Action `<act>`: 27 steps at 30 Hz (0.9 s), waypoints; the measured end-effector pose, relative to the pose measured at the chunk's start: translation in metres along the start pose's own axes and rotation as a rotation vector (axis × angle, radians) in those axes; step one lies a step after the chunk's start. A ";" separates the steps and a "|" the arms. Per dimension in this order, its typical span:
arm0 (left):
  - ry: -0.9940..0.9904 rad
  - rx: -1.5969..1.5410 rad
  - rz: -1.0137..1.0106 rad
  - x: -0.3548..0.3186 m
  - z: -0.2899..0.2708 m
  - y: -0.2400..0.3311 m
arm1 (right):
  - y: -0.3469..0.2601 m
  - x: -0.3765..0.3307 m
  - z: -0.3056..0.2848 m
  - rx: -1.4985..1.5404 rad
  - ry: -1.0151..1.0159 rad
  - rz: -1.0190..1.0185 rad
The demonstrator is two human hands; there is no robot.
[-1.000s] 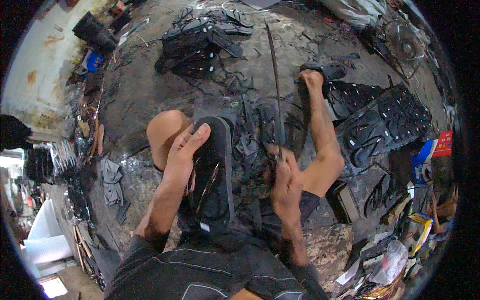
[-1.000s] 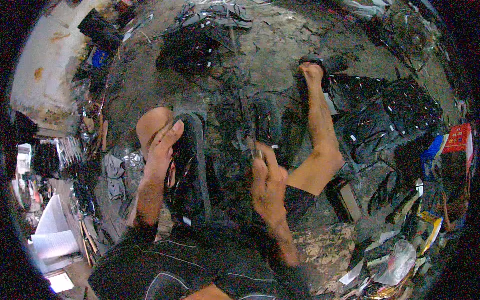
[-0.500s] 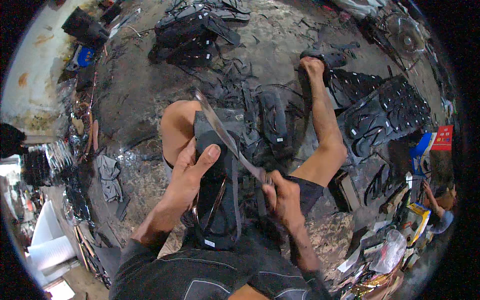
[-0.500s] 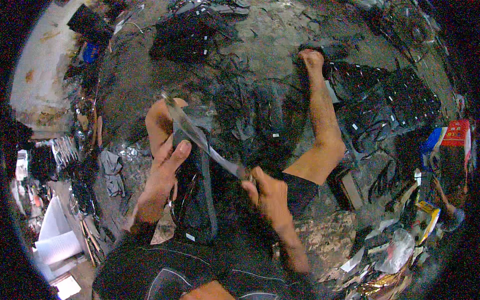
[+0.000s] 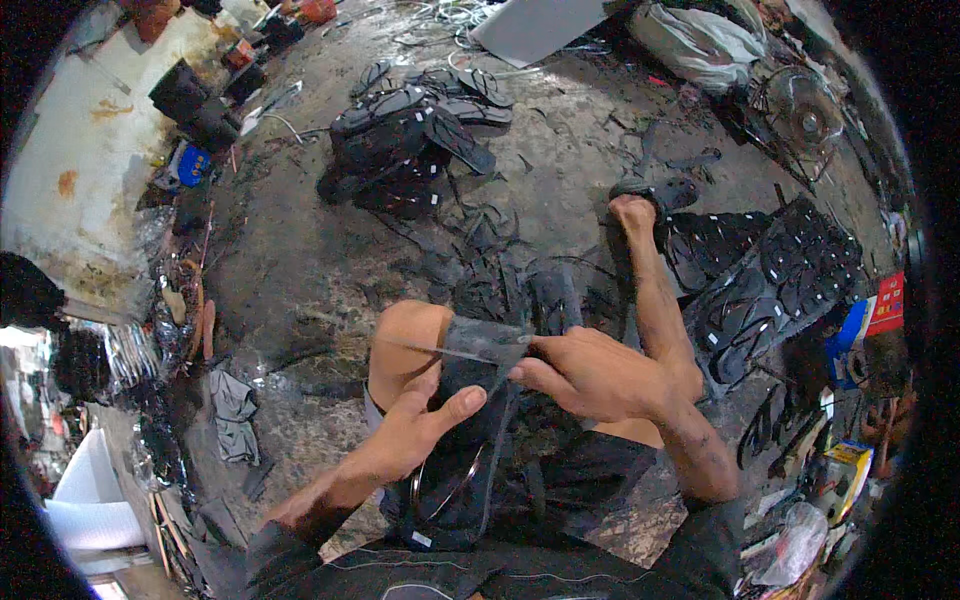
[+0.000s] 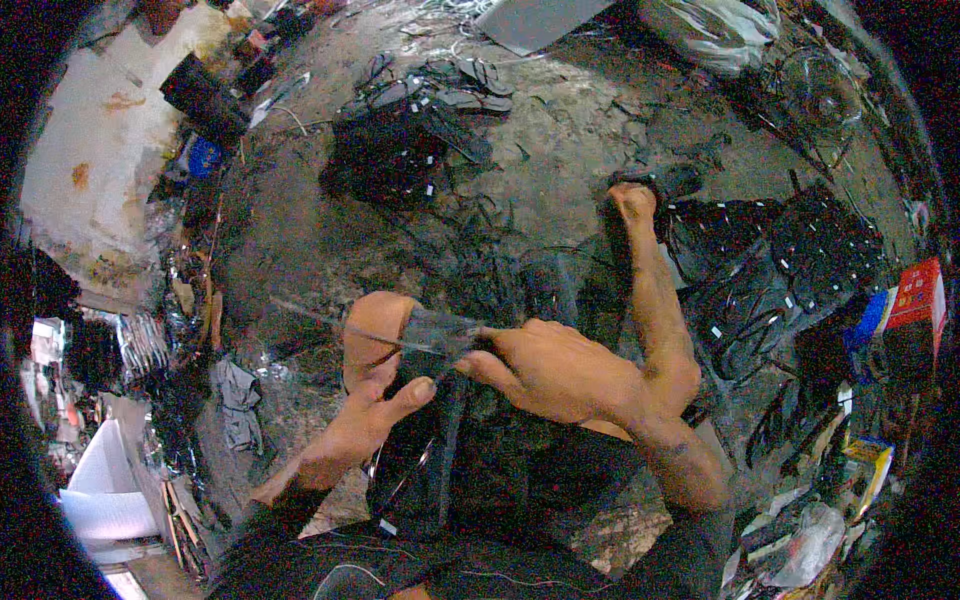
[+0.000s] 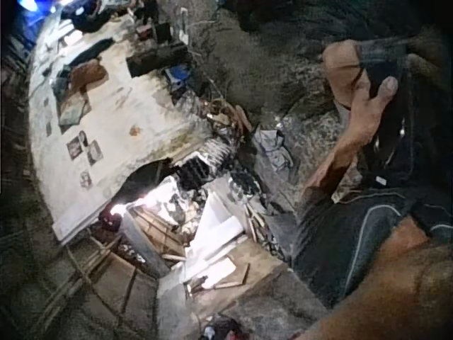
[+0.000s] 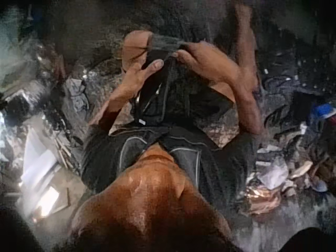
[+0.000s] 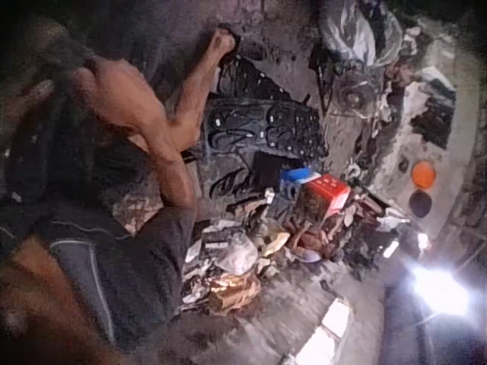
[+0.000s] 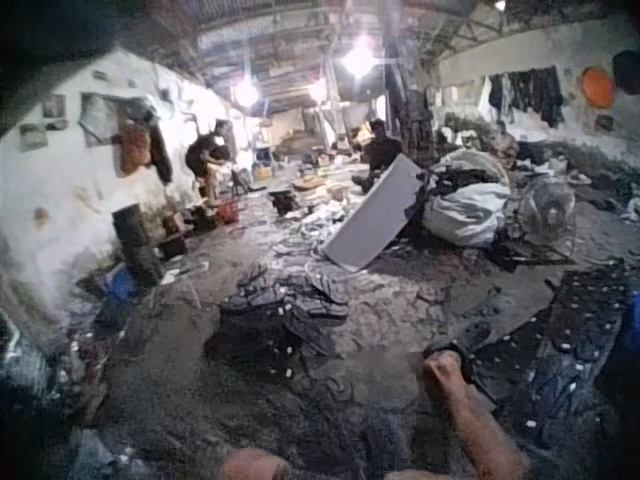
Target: The person sits on the floor and uses a knife to trim excess material from the straps of black flip-flops. They handle the sandals one at a time, cutting the straps and placing the finished items aside.
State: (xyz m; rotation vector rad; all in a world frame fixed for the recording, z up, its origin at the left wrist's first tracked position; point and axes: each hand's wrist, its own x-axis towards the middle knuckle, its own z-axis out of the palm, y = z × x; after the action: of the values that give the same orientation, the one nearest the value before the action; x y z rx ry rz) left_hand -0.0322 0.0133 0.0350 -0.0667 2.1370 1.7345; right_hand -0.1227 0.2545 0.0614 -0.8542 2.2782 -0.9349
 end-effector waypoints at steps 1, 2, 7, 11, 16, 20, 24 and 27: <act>-0.026 -0.184 -0.118 0.002 -0.003 0.003 | 0.005 -0.012 0.003 0.069 0.074 0.000; -0.028 -0.360 -0.247 0.002 -0.008 0.006 | 0.007 -0.024 0.009 0.138 0.149 0.001; 0.269 -0.691 0.093 0.023 0.039 0.000 | 0.026 -0.032 0.116 0.620 0.863 0.149; 0.534 -1.041 0.149 0.056 0.083 0.028 | 0.040 0.001 0.139 0.568 1.031 0.117; 0.376 -1.253 0.043 0.053 0.061 0.001 | 0.022 -0.075 0.184 0.275 0.910 0.171; 0.338 -1.141 0.041 0.010 0.061 -0.007 | 0.029 -0.122 0.220 0.201 0.794 0.269; 0.347 -1.017 -0.026 0.001 0.067 -0.014 | 0.026 -0.117 0.169 0.164 0.737 0.252; 0.360 -0.962 -0.073 -0.004 0.063 -0.025 | 0.022 -0.115 0.141 0.152 0.626 0.271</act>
State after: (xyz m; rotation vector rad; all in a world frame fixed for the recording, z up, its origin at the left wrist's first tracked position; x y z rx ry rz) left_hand -0.0055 0.0665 0.0029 -0.7398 1.2525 2.6764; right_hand 0.0394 0.2905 -0.0164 -0.1793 2.6934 -1.3611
